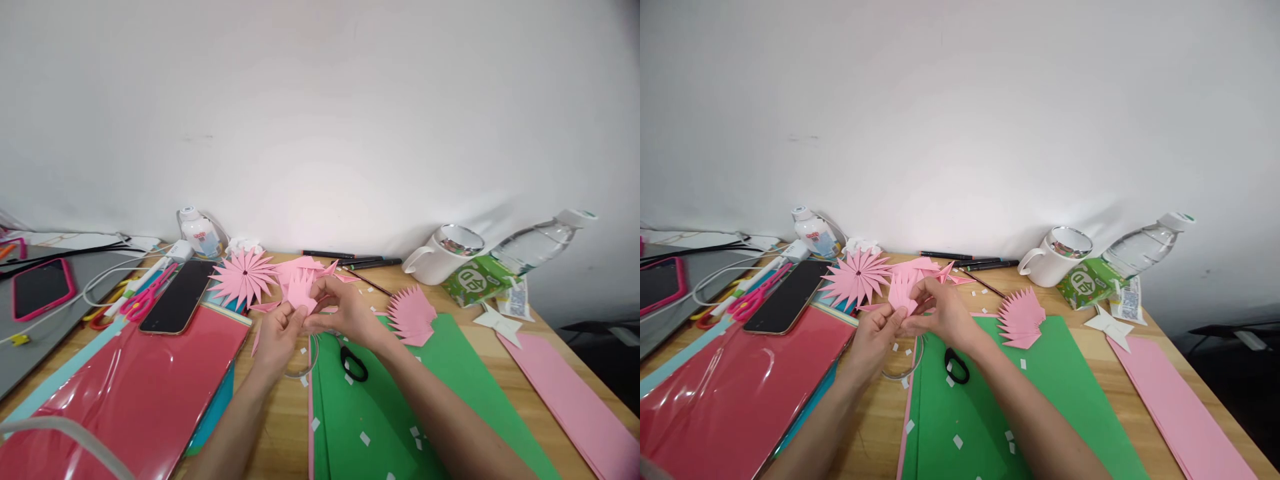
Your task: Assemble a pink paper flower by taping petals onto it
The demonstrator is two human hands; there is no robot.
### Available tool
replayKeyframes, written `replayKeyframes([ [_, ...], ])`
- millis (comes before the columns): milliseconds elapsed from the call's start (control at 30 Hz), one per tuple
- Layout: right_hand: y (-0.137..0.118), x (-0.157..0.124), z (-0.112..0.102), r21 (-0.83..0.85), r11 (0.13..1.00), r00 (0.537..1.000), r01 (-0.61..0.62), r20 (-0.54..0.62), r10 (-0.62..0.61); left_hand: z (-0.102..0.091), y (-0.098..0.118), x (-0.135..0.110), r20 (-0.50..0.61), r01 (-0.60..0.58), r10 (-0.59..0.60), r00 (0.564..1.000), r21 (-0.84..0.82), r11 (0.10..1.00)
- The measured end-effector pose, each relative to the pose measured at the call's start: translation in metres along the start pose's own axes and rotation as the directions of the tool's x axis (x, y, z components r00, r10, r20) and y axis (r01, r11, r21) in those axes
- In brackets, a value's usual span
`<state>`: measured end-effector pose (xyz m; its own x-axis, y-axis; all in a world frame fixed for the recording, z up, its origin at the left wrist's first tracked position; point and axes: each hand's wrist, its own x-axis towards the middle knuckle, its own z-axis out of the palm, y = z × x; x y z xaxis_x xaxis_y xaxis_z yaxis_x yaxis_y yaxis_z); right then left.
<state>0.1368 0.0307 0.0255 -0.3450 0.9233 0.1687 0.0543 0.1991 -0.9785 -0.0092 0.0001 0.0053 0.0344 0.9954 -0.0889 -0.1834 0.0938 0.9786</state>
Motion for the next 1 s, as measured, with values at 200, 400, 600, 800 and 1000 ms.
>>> replayKeyframes([
  [200, -0.006, 0.001, 0.001, 0.183, 0.979, 0.994, -0.09, -0.04, 0.099, 0.004, 0.009, -0.005, 0.169, 0.0, 0.001, 0.986, -0.006, 1.0],
  [400, 0.0, -0.001, 0.002, 0.15, 0.975, 0.981, -0.165, -0.074, 0.178, 0.007, 0.014, -0.009, 0.161, -0.091, 0.068, 0.985, 0.138, 0.986],
  [600, -0.006, -0.001, 0.001, 0.153, 0.978, 0.988, -0.143, -0.034, 0.15, 0.003, 0.012, -0.004, 0.228, -0.056, 0.024, 0.973, 0.137, 0.989],
  [800, -0.005, -0.001, 0.007, 0.081, 0.986, 0.971, -0.146, -0.18, 0.158, 0.005, 0.009, -0.003, 0.263, 0.058, -0.059, 0.963, 0.011, 0.998],
  [1000, -0.003, 0.0, 0.005, 0.047, 0.991, 0.984, -0.123, -0.121, 0.128, 0.004, 0.009, -0.003, 0.138, 0.08, -0.07, 0.988, -0.07, 0.994],
])
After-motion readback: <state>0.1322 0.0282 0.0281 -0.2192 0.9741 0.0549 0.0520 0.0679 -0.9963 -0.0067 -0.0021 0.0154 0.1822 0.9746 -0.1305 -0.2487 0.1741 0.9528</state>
